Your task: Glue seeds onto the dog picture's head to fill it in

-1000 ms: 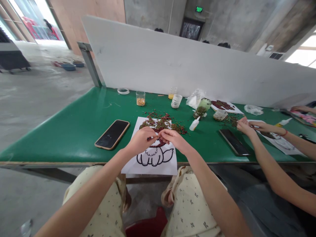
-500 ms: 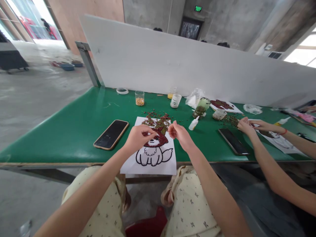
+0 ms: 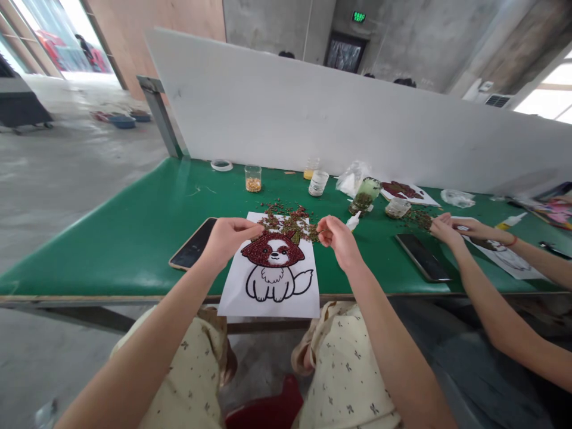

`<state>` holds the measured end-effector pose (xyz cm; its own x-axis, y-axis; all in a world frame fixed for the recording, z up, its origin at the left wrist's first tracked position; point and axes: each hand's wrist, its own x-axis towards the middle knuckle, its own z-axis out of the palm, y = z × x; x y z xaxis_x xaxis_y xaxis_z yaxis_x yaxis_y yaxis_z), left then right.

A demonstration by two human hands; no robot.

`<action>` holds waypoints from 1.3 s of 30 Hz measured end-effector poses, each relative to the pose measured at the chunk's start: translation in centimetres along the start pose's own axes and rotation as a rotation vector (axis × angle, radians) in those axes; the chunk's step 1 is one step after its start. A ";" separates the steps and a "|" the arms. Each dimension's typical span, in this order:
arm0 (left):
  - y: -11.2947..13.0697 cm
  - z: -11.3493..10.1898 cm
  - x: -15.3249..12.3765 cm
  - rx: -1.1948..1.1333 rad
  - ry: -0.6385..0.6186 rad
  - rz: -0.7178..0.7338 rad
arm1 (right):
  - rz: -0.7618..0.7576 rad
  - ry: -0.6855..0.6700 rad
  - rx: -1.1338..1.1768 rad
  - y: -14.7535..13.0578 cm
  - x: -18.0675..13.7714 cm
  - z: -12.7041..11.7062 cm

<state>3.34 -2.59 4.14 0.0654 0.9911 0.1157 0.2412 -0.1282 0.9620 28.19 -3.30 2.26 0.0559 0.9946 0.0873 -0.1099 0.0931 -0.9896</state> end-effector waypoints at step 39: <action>-4.0 -6.1 1.6 0.830 0.105 0.026 | -0.242 -0.231 -1.481 3.5 6.1 -2.9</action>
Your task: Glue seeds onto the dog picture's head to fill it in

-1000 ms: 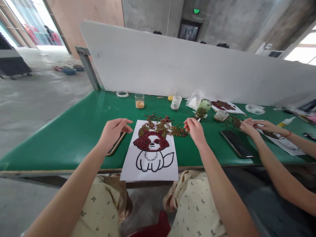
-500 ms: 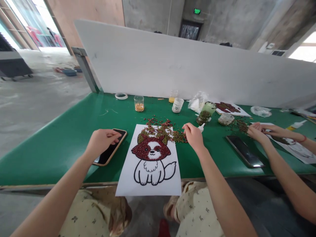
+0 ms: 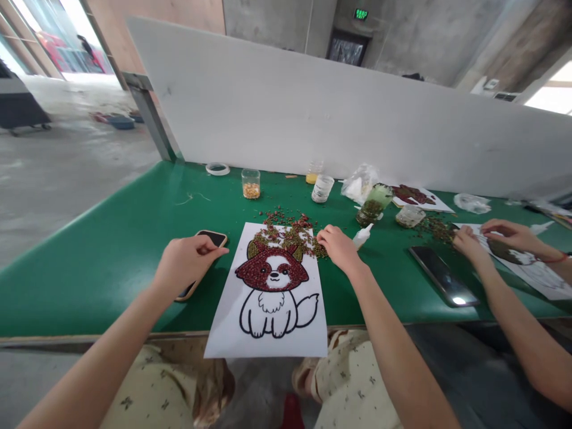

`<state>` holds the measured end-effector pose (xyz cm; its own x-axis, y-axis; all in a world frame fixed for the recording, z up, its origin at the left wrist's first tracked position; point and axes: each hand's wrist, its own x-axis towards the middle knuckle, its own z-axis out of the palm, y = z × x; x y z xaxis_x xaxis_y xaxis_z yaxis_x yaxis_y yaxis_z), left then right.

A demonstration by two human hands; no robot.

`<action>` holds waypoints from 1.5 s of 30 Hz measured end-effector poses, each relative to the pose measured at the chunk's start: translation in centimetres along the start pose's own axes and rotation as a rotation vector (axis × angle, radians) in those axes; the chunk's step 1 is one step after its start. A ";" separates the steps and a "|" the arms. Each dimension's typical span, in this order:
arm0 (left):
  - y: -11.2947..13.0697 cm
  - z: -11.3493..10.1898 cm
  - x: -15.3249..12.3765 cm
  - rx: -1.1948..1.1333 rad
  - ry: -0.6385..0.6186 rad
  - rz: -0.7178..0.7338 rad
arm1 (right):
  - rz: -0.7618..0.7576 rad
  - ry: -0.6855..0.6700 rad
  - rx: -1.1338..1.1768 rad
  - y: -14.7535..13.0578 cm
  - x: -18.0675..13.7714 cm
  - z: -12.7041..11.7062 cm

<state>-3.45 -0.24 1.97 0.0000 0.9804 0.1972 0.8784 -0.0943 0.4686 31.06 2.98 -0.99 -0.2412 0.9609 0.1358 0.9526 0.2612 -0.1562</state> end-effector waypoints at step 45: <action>0.9 -0.3 -1.1 0.059 -0.041 0.009 | -0.828 -0.267 -0.012 -6.9 -0.8 -0.7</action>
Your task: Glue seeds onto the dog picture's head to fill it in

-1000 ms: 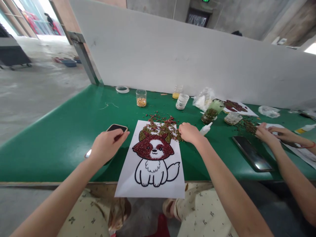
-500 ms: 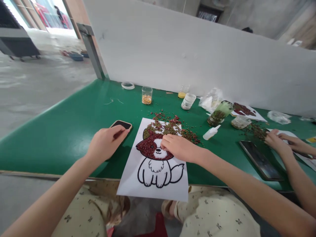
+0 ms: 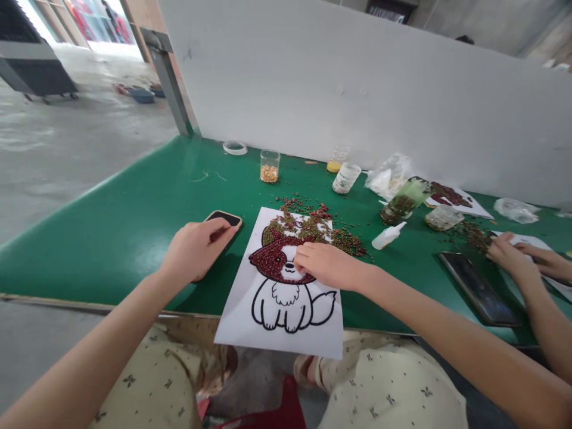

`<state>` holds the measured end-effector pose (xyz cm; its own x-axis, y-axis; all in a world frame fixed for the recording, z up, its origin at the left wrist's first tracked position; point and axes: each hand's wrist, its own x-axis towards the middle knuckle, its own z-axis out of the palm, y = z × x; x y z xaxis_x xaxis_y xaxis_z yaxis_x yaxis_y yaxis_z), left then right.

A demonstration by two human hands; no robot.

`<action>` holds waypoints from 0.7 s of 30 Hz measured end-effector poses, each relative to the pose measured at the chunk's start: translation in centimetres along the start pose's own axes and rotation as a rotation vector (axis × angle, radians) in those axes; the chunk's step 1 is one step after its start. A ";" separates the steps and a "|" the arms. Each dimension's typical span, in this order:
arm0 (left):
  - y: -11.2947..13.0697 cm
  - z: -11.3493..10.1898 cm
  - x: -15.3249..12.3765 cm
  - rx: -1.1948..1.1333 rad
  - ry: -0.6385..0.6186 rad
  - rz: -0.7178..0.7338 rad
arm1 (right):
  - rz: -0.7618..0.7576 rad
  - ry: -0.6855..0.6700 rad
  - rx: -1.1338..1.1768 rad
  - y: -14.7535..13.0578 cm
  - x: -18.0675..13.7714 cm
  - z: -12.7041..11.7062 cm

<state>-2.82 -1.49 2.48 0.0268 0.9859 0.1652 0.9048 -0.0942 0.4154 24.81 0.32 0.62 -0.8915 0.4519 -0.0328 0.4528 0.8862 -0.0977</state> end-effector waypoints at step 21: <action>-0.3 -0.5 -0.2 -0.002 -0.031 0.002 | -0.018 -0.031 0.004 -0.3 0.3 -0.6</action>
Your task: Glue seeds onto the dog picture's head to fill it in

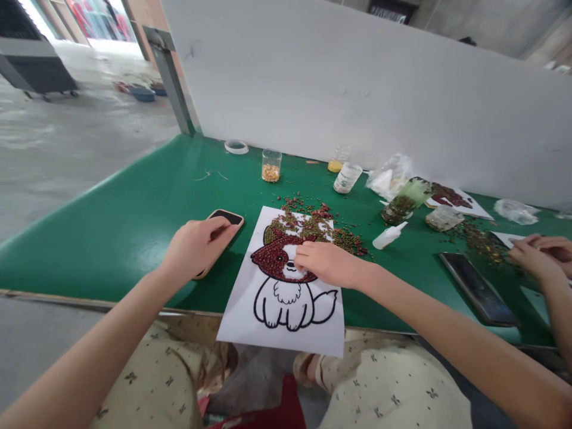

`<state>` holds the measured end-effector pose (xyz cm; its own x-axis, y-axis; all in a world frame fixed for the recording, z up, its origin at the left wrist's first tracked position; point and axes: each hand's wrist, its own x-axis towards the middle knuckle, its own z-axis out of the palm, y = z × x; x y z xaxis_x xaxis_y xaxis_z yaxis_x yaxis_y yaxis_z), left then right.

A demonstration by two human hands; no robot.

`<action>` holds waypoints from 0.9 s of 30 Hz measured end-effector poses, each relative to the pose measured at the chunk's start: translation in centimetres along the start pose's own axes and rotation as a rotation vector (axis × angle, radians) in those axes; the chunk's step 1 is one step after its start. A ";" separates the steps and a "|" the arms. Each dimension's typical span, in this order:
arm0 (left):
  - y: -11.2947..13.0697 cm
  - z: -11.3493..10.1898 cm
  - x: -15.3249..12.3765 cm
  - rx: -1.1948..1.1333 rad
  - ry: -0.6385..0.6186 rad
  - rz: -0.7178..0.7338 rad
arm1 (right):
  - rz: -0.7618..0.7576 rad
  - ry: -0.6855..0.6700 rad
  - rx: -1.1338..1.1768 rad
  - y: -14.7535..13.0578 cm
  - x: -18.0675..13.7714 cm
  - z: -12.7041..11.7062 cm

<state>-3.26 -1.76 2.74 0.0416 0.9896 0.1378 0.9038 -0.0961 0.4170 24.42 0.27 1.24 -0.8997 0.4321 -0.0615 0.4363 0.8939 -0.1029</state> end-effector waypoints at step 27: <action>0.0 0.5 0.5 0.028 -0.027 -0.017 | -0.050 -0.001 -0.016 0.3 -0.6 0.0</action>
<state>-3.03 -1.23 2.32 0.0371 0.9937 0.1060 0.9162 -0.0761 0.3933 25.10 0.32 1.26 -0.9205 0.3865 -0.0572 0.3904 0.9162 -0.0903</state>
